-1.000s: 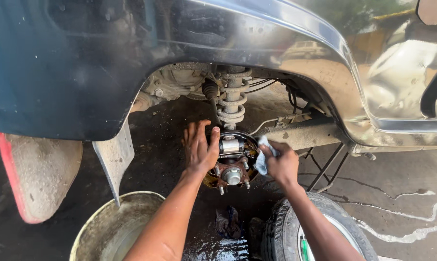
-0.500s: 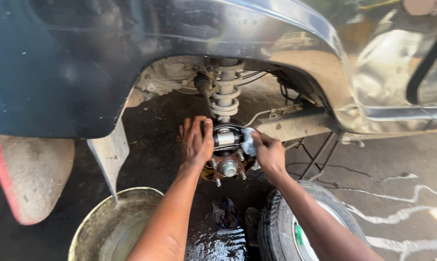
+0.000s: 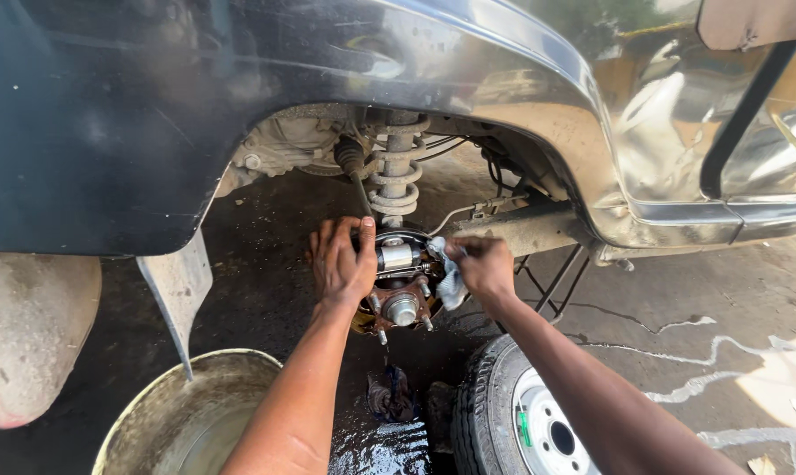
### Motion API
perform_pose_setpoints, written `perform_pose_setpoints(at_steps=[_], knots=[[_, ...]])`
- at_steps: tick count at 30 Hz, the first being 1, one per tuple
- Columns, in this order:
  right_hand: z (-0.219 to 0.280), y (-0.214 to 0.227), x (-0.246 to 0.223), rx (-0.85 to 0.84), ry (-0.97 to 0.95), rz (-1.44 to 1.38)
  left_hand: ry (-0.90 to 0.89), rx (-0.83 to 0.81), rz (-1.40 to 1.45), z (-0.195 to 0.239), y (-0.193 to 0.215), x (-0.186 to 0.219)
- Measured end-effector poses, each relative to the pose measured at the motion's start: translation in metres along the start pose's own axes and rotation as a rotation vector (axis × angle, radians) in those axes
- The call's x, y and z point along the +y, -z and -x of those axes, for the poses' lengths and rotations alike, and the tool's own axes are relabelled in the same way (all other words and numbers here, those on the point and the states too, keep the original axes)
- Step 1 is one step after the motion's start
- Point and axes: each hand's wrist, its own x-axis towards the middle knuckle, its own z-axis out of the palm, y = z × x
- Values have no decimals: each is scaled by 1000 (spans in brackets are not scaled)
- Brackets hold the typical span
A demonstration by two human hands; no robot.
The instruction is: The person cleans the exposed brake assembly of a vehicle using a rag and a liquid cleaner. They wipe the brake drum and surrounding components, then apply a spray cleaner from a can to the parts and continue wiping them down.
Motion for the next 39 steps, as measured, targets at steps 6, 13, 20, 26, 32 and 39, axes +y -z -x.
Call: perform_pose_setpoints(at_steps=[6,13,20,26,32,39], knots=[[-1,-17,-20,-14,195,22,-23,-1,-2,1,-2,-7],[10,-25,78,122,-157,-299,-59,42,6,0,-2,-2],[4,-38,62,107,141,-390,-92,49,11,-4,-6,-10],[13,-59,92,98,261,-636,-80,74,-15,-2,-8,-9],[15,-36,64,145,418,-230,-58,49,-31,-3,-5,-5],[18,-52,94,166,337,-461,-82,109,-1,2,-4,-5]])
